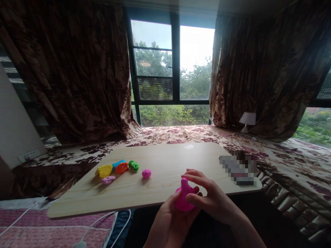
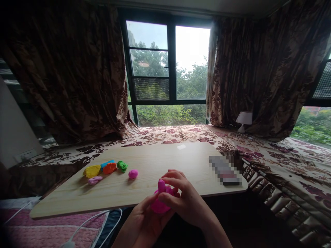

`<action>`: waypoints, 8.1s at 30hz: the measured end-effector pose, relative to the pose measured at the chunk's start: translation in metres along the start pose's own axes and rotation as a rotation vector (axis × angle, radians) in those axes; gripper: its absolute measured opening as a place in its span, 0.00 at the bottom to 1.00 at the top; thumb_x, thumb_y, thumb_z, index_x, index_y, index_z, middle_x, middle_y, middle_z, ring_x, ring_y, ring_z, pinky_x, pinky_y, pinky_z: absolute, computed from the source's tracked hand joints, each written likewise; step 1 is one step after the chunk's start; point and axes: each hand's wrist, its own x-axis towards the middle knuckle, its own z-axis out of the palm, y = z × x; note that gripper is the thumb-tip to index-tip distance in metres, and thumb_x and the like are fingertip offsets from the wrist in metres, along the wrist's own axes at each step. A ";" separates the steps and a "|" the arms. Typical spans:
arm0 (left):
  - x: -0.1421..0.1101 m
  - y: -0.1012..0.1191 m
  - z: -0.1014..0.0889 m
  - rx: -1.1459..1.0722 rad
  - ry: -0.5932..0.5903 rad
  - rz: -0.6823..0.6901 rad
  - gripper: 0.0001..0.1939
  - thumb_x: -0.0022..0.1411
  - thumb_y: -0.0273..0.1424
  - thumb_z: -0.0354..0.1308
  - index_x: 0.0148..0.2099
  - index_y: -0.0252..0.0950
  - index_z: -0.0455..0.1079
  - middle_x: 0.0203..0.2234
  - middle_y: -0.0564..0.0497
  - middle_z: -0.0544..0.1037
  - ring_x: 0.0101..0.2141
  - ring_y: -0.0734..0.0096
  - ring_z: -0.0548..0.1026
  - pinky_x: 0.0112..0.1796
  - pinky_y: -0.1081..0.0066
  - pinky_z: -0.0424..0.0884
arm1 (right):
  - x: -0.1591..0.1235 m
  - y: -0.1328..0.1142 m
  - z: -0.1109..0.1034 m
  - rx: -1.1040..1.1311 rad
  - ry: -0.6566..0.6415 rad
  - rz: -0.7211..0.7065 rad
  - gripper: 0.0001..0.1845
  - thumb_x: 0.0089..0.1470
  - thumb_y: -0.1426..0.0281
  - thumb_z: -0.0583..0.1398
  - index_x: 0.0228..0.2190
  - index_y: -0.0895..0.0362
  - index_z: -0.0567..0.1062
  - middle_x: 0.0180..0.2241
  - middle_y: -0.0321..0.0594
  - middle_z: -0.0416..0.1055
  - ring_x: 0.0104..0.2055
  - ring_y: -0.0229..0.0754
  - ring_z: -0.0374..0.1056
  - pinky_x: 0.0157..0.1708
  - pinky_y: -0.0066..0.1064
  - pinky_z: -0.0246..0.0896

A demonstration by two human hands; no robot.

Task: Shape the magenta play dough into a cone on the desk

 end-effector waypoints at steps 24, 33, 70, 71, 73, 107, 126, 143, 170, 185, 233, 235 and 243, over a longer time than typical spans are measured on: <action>-0.005 0.001 0.012 0.114 0.020 0.040 0.18 0.61 0.33 0.53 0.51 0.28 0.65 0.37 0.38 0.78 0.35 0.62 0.78 0.42 0.59 0.70 | 0.005 -0.003 0.008 0.036 0.148 -0.100 0.07 0.50 0.72 0.62 0.33 0.49 0.78 0.41 0.38 0.70 0.56 0.45 0.55 0.54 0.38 0.55; -0.003 0.004 0.006 0.135 0.058 0.046 0.17 0.61 0.31 0.52 0.50 0.27 0.66 0.39 0.36 0.78 0.35 0.62 0.78 0.46 0.56 0.68 | 0.002 0.002 0.007 0.020 0.069 -0.079 0.15 0.47 0.75 0.63 0.38 0.48 0.76 0.45 0.37 0.67 0.58 0.45 0.52 0.54 0.37 0.54; 0.004 0.013 -0.004 -0.013 -0.062 0.013 0.19 0.60 0.25 0.52 0.54 0.27 0.62 0.43 0.39 0.76 0.45 0.59 0.74 0.52 0.58 0.65 | 0.012 0.020 0.008 0.169 0.189 -0.067 0.11 0.49 0.65 0.63 0.36 0.55 0.75 0.45 0.43 0.68 0.53 0.45 0.61 0.54 0.38 0.54; 0.003 0.013 -0.004 0.011 -0.036 0.024 0.19 0.59 0.24 0.53 0.54 0.27 0.63 0.44 0.39 0.76 0.45 0.58 0.74 0.51 0.58 0.65 | 0.011 0.020 0.007 0.164 0.173 -0.059 0.12 0.49 0.65 0.62 0.37 0.55 0.75 0.45 0.43 0.68 0.54 0.46 0.60 0.54 0.38 0.54; 0.002 0.012 -0.004 0.084 0.041 0.035 0.19 0.58 0.23 0.55 0.52 0.27 0.64 0.43 0.38 0.76 0.45 0.56 0.74 0.50 0.57 0.67 | 0.009 0.021 0.002 0.138 0.113 -0.043 0.12 0.51 0.64 0.61 0.39 0.54 0.75 0.46 0.43 0.68 0.55 0.46 0.58 0.55 0.39 0.52; -0.002 0.015 0.001 -0.050 -0.099 -0.018 0.18 0.61 0.23 0.49 0.55 0.28 0.61 0.44 0.40 0.75 0.43 0.62 0.75 0.48 0.61 0.68 | 0.006 0.008 0.008 0.006 0.029 -0.095 0.08 0.51 0.69 0.61 0.36 0.51 0.77 0.46 0.41 0.67 0.59 0.47 0.51 0.55 0.40 0.52; 0.007 0.010 -0.011 -0.036 -0.115 -0.027 0.20 0.61 0.24 0.52 0.56 0.28 0.59 0.45 0.38 0.74 0.44 0.60 0.75 0.52 0.56 0.64 | 0.011 0.011 0.008 0.044 0.089 -0.161 0.08 0.51 0.72 0.61 0.35 0.51 0.77 0.41 0.39 0.70 0.58 0.45 0.53 0.55 0.39 0.52; 0.006 0.005 -0.012 0.123 -0.107 0.131 0.14 0.58 0.22 0.56 0.48 0.30 0.68 0.41 0.43 0.77 0.43 0.64 0.75 0.53 0.58 0.62 | 0.013 0.011 0.012 0.143 0.161 -0.166 0.09 0.50 0.75 0.61 0.36 0.54 0.76 0.41 0.41 0.71 0.54 0.45 0.58 0.55 0.40 0.54; 0.015 0.016 -0.017 0.430 0.026 0.020 0.18 0.58 0.37 0.54 0.48 0.33 0.67 0.34 0.45 0.77 0.31 0.64 0.76 0.23 0.70 0.72 | 0.009 0.012 0.003 0.099 0.044 -0.126 0.12 0.49 0.74 0.62 0.38 0.54 0.75 0.42 0.42 0.70 0.56 0.47 0.57 0.55 0.41 0.53; 0.008 0.012 -0.009 0.190 0.015 0.025 0.21 0.59 0.26 0.54 0.55 0.28 0.62 0.40 0.39 0.77 0.43 0.56 0.75 0.48 0.53 0.67 | 0.008 0.014 0.010 0.030 0.014 -0.124 0.08 0.48 0.75 0.63 0.33 0.53 0.77 0.40 0.40 0.70 0.56 0.46 0.55 0.56 0.39 0.52; 0.000 0.011 -0.002 0.287 0.046 0.005 0.18 0.60 0.31 0.54 0.49 0.24 0.63 0.35 0.36 0.79 0.37 0.53 0.78 0.44 0.56 0.69 | 0.019 0.008 -0.004 0.031 0.030 -0.171 0.11 0.49 0.70 0.63 0.37 0.52 0.77 0.43 0.41 0.71 0.57 0.47 0.55 0.55 0.42 0.53; 0.002 0.010 -0.003 0.298 0.067 -0.004 0.18 0.61 0.31 0.52 0.49 0.23 0.63 0.34 0.36 0.79 0.37 0.51 0.78 0.43 0.57 0.70 | 0.020 0.007 -0.003 0.016 0.046 -0.189 0.08 0.50 0.71 0.62 0.35 0.52 0.78 0.41 0.41 0.71 0.57 0.47 0.55 0.55 0.41 0.53; 0.001 0.009 -0.002 0.266 0.066 -0.004 0.16 0.61 0.32 0.52 0.45 0.23 0.65 0.32 0.35 0.79 0.32 0.57 0.79 0.40 0.60 0.72 | 0.015 -0.001 -0.005 -0.171 0.052 -0.248 0.19 0.50 0.71 0.62 0.46 0.49 0.72 0.47 0.39 0.68 0.60 0.46 0.48 0.57 0.42 0.52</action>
